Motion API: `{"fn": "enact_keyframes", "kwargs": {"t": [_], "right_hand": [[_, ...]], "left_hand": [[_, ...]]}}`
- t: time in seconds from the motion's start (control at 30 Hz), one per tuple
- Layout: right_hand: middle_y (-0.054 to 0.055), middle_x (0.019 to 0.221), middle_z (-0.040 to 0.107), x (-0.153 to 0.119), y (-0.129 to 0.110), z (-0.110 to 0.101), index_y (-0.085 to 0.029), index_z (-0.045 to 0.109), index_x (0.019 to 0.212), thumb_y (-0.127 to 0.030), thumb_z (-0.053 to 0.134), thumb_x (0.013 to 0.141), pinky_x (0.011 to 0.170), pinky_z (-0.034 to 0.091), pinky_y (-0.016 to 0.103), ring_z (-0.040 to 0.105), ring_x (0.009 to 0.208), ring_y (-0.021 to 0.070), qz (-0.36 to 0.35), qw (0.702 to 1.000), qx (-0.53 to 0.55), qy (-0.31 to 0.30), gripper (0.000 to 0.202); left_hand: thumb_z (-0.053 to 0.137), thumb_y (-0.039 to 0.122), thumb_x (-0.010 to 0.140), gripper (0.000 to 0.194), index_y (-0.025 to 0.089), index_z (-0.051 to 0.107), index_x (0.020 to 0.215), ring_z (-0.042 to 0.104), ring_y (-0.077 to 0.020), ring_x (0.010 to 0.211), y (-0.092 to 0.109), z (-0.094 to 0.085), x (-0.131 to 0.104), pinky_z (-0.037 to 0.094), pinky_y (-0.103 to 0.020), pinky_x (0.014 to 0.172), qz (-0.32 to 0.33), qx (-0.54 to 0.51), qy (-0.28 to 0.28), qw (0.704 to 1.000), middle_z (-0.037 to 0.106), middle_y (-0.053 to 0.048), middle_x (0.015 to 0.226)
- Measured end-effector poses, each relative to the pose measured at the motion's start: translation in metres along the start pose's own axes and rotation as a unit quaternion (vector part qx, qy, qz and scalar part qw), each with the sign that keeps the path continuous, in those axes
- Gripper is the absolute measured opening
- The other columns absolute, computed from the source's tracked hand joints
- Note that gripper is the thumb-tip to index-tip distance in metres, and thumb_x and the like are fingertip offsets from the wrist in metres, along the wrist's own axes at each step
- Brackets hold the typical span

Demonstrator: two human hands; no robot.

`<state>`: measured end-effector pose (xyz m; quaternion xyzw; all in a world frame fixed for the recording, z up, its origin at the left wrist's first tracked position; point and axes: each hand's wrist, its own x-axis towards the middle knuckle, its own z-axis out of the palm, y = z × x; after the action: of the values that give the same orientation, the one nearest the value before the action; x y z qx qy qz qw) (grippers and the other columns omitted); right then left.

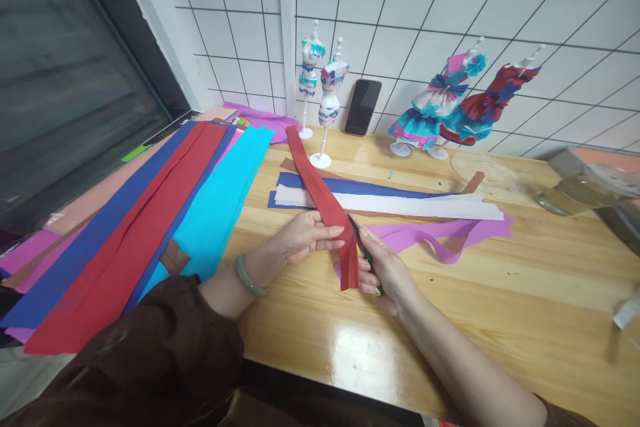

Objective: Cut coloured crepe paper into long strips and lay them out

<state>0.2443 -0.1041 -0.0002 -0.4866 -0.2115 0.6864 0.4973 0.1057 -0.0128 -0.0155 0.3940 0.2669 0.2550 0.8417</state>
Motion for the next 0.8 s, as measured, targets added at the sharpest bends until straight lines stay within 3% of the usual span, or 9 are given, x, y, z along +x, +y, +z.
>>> {"fn": "enact_keyframes", "kwargs": {"t": [0.17, 0.3, 0.53, 0.67, 0.8], "right_hand": [[-0.011, 0.047, 0.030, 0.0016, 0.0012, 0.0002, -0.024, 0.054, 0.096, -0.052, 0.052, 0.081, 0.028, 0.016, 0.011, 0.016, 0.032, 0.0015, 0.014, 1.000, 0.008, 0.018, 0.031], [-0.010, 0.047, 0.032, 0.0034, 0.0019, -0.0008, -0.020, 0.048, 0.074, -0.052, 0.053, 0.080, 0.028, 0.016, 0.011, 0.016, 0.031, 0.0009, 0.029, 0.999, 0.027, 0.018, 0.033], [-0.010, 0.046, 0.030, 0.0027, 0.0011, 0.0003, -0.020, 0.046, 0.070, -0.053, 0.054, 0.079, 0.028, 0.016, 0.011, 0.017, 0.031, 0.0004, 0.027, 0.999, 0.020, 0.037, 0.036], [-0.011, 0.046, 0.029, 0.0024, 0.0009, 0.0009, -0.022, 0.054, 0.087, -0.052, 0.053, 0.080, 0.027, 0.016, 0.011, 0.016, 0.031, 0.0009, 0.013, 1.000, 0.012, 0.023, 0.031], [-0.012, 0.046, 0.028, 0.0025, 0.0004, 0.0010, -0.026, 0.052, 0.109, -0.049, 0.053, 0.081, 0.027, 0.014, 0.010, 0.014, 0.031, 0.0015, 0.010, 1.000, 0.013, 0.011, 0.036]], "left_hand": [[0.074, 0.019, 0.066, 0.030, 0.012, 0.064, 0.093, 0.062, -0.0137, 0.085, -0.0017, -0.0015, 0.0004, 0.050, -0.028, 0.080, -0.001, 0.002, -0.010, 1.000, 0.065, -0.009, 0.097], [0.073, 0.018, 0.067, 0.030, 0.012, 0.064, 0.095, 0.062, -0.0135, 0.084, -0.0033, -0.0013, 0.0012, 0.051, -0.027, 0.077, -0.015, 0.012, -0.006, 1.000, 0.066, -0.008, 0.096], [0.074, 0.018, 0.065, 0.028, 0.013, 0.065, 0.092, 0.062, -0.0127, 0.080, -0.0038, 0.0012, 0.0004, 0.052, -0.026, 0.073, -0.023, 0.016, 0.008, 1.000, 0.066, -0.008, 0.094], [0.075, 0.017, 0.065, 0.026, 0.012, 0.065, 0.089, 0.062, -0.0125, 0.079, -0.0028, 0.0036, -0.0005, 0.052, -0.025, 0.071, -0.026, 0.012, 0.019, 0.999, 0.065, -0.007, 0.091], [0.075, 0.016, 0.063, 0.028, 0.012, 0.065, 0.089, 0.063, -0.0127, 0.077, -0.0027, 0.0045, -0.0004, 0.052, -0.025, 0.070, -0.031, 0.012, 0.028, 0.999, 0.065, -0.006, 0.089]]}}
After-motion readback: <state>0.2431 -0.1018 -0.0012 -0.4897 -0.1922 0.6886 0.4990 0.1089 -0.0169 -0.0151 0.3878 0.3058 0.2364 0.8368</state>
